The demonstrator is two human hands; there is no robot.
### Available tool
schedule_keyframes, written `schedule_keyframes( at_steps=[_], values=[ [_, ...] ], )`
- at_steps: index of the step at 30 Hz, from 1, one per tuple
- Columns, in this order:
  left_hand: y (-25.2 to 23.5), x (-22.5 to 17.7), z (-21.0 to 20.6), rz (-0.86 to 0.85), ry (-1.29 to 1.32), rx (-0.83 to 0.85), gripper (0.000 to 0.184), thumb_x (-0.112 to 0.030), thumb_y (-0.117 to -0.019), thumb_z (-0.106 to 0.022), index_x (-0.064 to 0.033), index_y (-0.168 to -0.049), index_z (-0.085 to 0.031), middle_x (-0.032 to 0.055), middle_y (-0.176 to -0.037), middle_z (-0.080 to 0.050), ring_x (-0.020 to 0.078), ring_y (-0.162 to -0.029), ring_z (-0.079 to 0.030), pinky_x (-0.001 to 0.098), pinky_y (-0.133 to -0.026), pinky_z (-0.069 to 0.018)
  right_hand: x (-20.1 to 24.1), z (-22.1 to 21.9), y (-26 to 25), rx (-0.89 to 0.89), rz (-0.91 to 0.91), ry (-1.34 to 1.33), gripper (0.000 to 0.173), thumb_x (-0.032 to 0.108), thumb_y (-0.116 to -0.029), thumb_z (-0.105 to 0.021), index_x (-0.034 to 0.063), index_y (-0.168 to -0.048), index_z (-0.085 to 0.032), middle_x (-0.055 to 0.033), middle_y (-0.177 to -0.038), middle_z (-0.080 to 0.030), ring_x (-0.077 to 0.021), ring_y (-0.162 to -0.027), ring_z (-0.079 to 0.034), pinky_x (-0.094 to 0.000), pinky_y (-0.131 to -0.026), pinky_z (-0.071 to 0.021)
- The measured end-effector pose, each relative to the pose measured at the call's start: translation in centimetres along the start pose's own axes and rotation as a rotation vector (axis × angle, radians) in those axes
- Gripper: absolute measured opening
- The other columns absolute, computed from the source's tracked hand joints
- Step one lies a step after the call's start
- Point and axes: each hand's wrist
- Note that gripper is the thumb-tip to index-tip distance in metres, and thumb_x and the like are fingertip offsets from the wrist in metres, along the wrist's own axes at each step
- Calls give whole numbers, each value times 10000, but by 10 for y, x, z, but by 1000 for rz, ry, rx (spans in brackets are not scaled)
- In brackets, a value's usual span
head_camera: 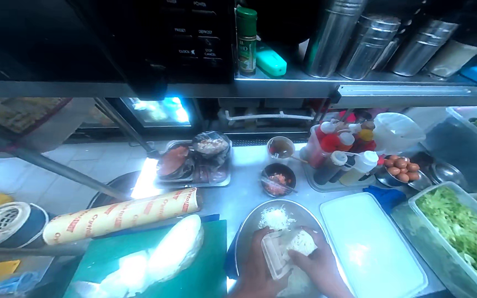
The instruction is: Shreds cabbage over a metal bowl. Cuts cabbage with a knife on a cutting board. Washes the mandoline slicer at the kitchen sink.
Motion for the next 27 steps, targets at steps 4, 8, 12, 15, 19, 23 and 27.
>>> schedule_keyframes(
  at_steps=[4,8,12,15,19,23,27],
  values=[
    [3,0,0,10,-8,13,1188,-393,-605,-987,-31,-1505,-303,108,-1405,-561,151,-1282,-573,344,-1087,-524,-70,9,-26,-100,-132,135,613,402,-775,-867,142,-1288,-656,1,-1068,-749,-111,-931,-733,-389,-848,-642],
    [-9,-11,2,39,-36,-14,1295,-480,-573,-990,-26,-1542,-260,117,-1463,-521,169,-1330,-538,364,-1105,-507,-56,32,-16,-243,-225,-260,577,277,-782,-884,79,-1269,-644,-111,-1040,-749,-250,-892,-751,-475,-780,-663],
    [-41,-18,5,84,-192,-7,1065,-698,-656,-852,-120,-1465,-472,99,-1444,-534,202,-1341,-519,424,-1097,-499,-27,49,14,-164,-208,-724,601,98,-846,-803,9,-1376,-535,-261,-1115,-692,-377,-901,-725,-554,-751,-636],
    [-62,-21,7,131,-237,-15,826,-699,-786,-747,-162,-1386,-561,52,-1317,-601,159,-1175,-619,397,-955,-584,-16,49,46,32,-231,-797,663,76,-837,-791,81,-1441,-518,-253,-1192,-669,-384,-951,-711,-574,-775,-625],
    [-77,-23,8,205,-174,-19,758,-679,-823,-724,-154,-1346,-569,51,-1260,-605,132,-1039,-652,351,-848,-610,-12,25,66,248,-276,-744,768,105,-845,-803,163,-1528,-456,-228,-1304,-639,-384,-1026,-696,-567,-798,-620],
    [-74,-25,6,220,-168,-2,750,-660,-805,-755,-157,-1331,-573,45,-1229,-605,128,-949,-666,331,-772,-622,-9,-9,55,277,-413,-848,978,91,-797,-851,191,-1606,-310,-249,-1329,-626,-433,-1050,-699,-613,-827,-622],
    [-64,-27,6,191,-165,-13,744,-632,-798,-778,-146,-1325,-579,42,-1231,-603,124,-956,-662,312,-769,-618,-5,-31,37,325,-450,-961,997,70,-840,-806,195,-1625,-205,-283,-1261,-640,-451,-1001,-706,-619,-831,-612]
  ],
)
Point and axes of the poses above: each hand's wrist, its own y-axis away from the middle knuckle, its own z-axis out of the back of the hand, x = y × z
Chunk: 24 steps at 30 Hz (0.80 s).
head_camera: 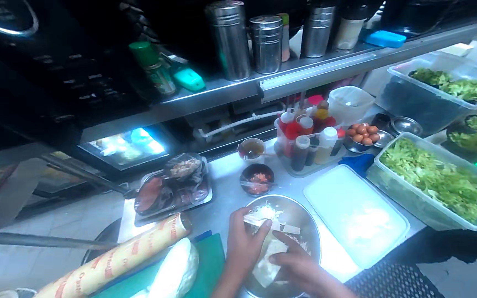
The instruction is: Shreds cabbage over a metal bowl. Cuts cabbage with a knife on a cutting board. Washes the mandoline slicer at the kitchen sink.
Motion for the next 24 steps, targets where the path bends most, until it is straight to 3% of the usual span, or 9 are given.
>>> schedule_keyframes(
  at_steps=[7,24],
  values=[
    [8,5,0,-28,2,-36,714,-598,-796,-794,-137,-1301,-590,40,-1212,-602,116,-968,-657,305,-773,-620,3,-9,-5,44,-8,12,882,58,-853,-795,169,-1581,-311,-275,-1250,-648,-449,-1002,-706,-621,-832,-611],
    [11,3,-2,-31,10,-37,715,-577,-798,-805,-131,-1311,-582,48,-1220,-602,127,-979,-652,312,-785,-612,-2,-11,3,7,20,86,950,100,-819,-838,210,-1593,-299,-253,-1279,-646,-437,-1004,-713,-609,-816,-627]
  ],
)
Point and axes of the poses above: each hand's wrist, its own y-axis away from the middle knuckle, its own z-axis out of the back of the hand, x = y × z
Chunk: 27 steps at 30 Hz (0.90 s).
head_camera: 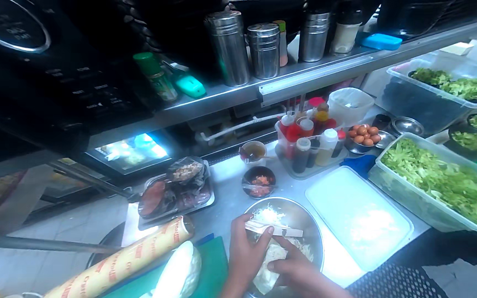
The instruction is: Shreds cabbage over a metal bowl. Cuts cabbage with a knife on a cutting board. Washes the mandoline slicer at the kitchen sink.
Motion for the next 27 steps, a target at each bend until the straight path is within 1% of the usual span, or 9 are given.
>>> schedule_keyframes(
  at_steps=[8,10,13,15,17,19,22,24,27],
  values=[
    [4,2,0,4,2,-2,736,-587,-784,-812,-133,-1314,-577,49,-1235,-598,126,-1001,-653,310,-797,-617,-6,4,8,-22,-9,17,1004,101,-809,-846,192,-1616,-256,-261,-1295,-637,-439,-1009,-713,-612,-819,-627],
    [5,5,0,-7,14,-5,748,-582,-784,-817,-129,-1325,-568,57,-1243,-596,125,-1011,-655,314,-808,-620,-6,6,21,-38,-17,63,985,107,-803,-846,168,-1611,-285,-256,-1299,-637,-429,-1001,-717,-610,-808,-629],
    [9,11,2,-28,21,-11,756,-585,-789,-816,-128,-1334,-559,51,-1244,-597,125,-1019,-652,312,-810,-616,2,13,40,19,-7,62,921,102,-853,-802,180,-1614,-289,-259,-1335,-616,-440,-1036,-699,-622,-818,-615],
    [12,13,3,-24,33,-13,757,-578,-787,-821,-128,-1334,-556,48,-1244,-598,127,-1029,-650,311,-817,-615,8,18,48,56,6,60,825,101,-871,-783,154,-1581,-366,-264,-1305,-631,-431,-1034,-698,-613,-821,-612],
    [14,13,4,-20,50,-5,772,-560,-780,-834,-127,-1349,-544,51,-1259,-593,131,-1060,-647,317,-838,-619,19,23,56,107,49,82,647,89,-890,-750,101,-1490,-507,-252,-1250,-660,-397,-1031,-698,-596,-838,-606],
    [20,13,6,-35,60,8,801,-520,-765,-860,-109,-1369,-532,70,-1285,-589,145,-1105,-641,338,-880,-616,33,28,64,105,179,74,527,53,-894,-729,62,-1401,-586,-230,-1209,-682,-354,-1016,-702,-564,-837,-609],
    [34,15,4,-129,37,31,869,-498,-725,-894,-78,-1388,-519,107,-1338,-580,196,-1237,-583,405,-1017,-559,56,40,57,-138,375,115,518,58,-855,-772,45,-1343,-600,-214,-1162,-693,-335,-961,-708,-533,-793,-622],
    [42,14,-2,-218,18,44,902,-494,-699,-907,-81,-1396,-512,122,-1384,-562,219,-1318,-529,428,-1089,-504,68,53,34,-378,391,309,587,165,-785,-868,88,-1317,-633,-158,-1122,-726,-310,-937,-738,-506,-768,-658],
    [48,1,-10,-295,1,73,942,-437,-680,-923,-83,-1426,-469,142,-1420,-526,226,-1358,-498,406,-1109,-491,77,57,11,-453,361,571,608,273,-755,-903,143,-1291,-648,-55,-1084,-744,-215,-922,-749,-437,-790,-671]
  ],
)
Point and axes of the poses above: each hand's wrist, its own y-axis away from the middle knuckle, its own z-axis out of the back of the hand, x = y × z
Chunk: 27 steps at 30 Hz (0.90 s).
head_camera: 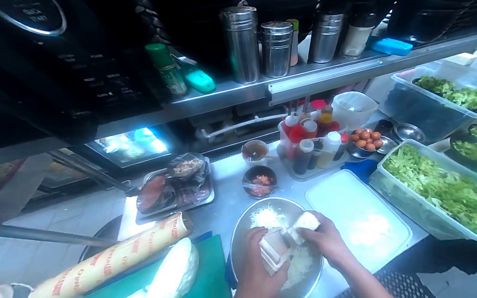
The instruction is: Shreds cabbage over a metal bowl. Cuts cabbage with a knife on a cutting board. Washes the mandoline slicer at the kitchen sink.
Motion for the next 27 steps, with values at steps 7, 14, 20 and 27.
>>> schedule_keyframes(
  at_steps=[7,14,20,27],
  values=[
    [-4,-2,-3,97,-22,11,1124,-415,-611,-940,-34,-1493,-358,128,-1397,-544,161,-1253,-579,348,-1022,-559,-3,-31,-8,177,116,339,651,417,-819,-841,219,-1386,-591,42,-1138,-728,-82,-959,-723,-354,-853,-644],
    [-8,-1,8,98,-77,64,1058,-476,-633,-929,-44,-1458,-426,141,-1385,-554,176,-1254,-579,351,-1032,-546,-8,-28,-17,164,47,380,634,446,-816,-836,195,-1353,-612,30,-1107,-738,-96,-970,-725,-378,-882,-636],
    [-8,6,10,63,-75,77,1026,-475,-641,-932,-48,-1439,-450,137,-1375,-559,169,-1250,-583,340,-1026,-551,-59,-20,-39,71,11,483,629,498,-802,-809,159,-1305,-641,-6,-1091,-732,-125,-980,-714,-421,-901,-610],
    [-12,8,6,55,-105,61,1022,-514,-634,-917,-70,-1434,-460,122,-1359,-570,153,-1221,-598,331,-999,-565,-33,-32,-21,87,59,363,631,419,-822,-835,186,-1362,-607,18,-1109,-737,-102,-958,-728,-382,-865,-640]
  ],
)
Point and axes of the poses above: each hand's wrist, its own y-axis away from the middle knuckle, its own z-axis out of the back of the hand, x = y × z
